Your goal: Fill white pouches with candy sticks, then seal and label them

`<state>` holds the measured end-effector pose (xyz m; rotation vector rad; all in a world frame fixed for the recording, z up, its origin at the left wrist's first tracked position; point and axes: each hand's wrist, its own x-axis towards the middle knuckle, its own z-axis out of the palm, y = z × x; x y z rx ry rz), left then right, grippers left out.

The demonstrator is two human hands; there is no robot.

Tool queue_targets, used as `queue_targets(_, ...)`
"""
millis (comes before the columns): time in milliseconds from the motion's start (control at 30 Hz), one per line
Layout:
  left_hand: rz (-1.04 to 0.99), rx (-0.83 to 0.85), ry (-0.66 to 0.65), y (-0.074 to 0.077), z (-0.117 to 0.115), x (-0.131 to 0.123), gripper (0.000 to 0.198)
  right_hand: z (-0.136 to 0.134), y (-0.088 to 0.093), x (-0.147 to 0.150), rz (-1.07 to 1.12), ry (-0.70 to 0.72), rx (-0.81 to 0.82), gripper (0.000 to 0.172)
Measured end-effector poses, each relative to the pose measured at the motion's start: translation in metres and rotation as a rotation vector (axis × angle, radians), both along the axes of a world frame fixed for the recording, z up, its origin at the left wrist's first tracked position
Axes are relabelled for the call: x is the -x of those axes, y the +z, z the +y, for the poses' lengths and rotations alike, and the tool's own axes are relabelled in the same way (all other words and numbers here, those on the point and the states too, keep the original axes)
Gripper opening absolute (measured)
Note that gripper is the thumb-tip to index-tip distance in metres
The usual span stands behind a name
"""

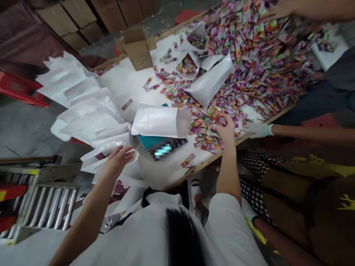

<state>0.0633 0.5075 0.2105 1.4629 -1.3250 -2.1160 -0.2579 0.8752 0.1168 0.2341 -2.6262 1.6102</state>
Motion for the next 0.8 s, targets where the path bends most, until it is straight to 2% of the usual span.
queue_targets(133, 0.015, -0.01, -0.011, -0.002, 0.003, 0.001, 0.041, 0.033, -0.013, -0.01, -0.015, -0.14, 0.022, 0.049)
queue_targets(267, 0.035, -0.008, -0.02, -0.003, 0.004, 0.002, 0.039, 0.046, -0.018, -0.014, -0.026, -0.21, 0.084, 0.046)
queue_targets(367, 0.018, -0.01, -0.015, -0.004, 0.002, 0.001, 0.039, 0.05, -0.014, 0.007, -0.013, -0.285, 0.044, 0.045)
queue_targets(433, 0.005, -0.008, -0.018, -0.004, 0.002, 0.0, 0.039, 0.049, -0.006, 0.031, -0.043, -0.313, -0.055, 0.053)
queue_targets(500, -0.005, -0.007, -0.025, -0.004, 0.001, 0.0, 0.039, 0.041, 0.004, 0.051, -0.107, -0.315, -0.229, 0.068)
queue_targets(567, -0.012, -0.013, -0.023, -0.004, 0.001, 0.0, 0.04, 0.018, 0.012, 0.057, -0.126, -0.251, -0.386, 0.077)
queue_targets(600, -0.018, -0.017, -0.019, -0.005, 0.001, 0.001, 0.04, 0.0, 0.013, 0.054, -0.114, -0.162, -0.416, 0.075)
queue_targets(667, -0.034, -0.022, -0.011, -0.007, 0.002, 0.002, 0.039, -0.049, 0.009, 0.034, -0.081, 0.155, -0.362, 0.061)
queue_targets(733, -0.054, -0.023, -0.017, -0.009, 0.001, 0.005, 0.038, -0.105, -0.004, 0.003, -0.096, 0.531, -0.24, 0.048)
queue_targets(767, -0.061, -0.022, -0.021, -0.011, 0.001, 0.006, 0.037, -0.132, -0.013, -0.012, -0.078, 0.599, -0.211, 0.044)
queue_targets(800, -0.063, -0.021, -0.026, -0.012, 0.001, 0.008, 0.038, -0.156, -0.022, -0.026, -0.05, 0.565, -0.211, 0.038)
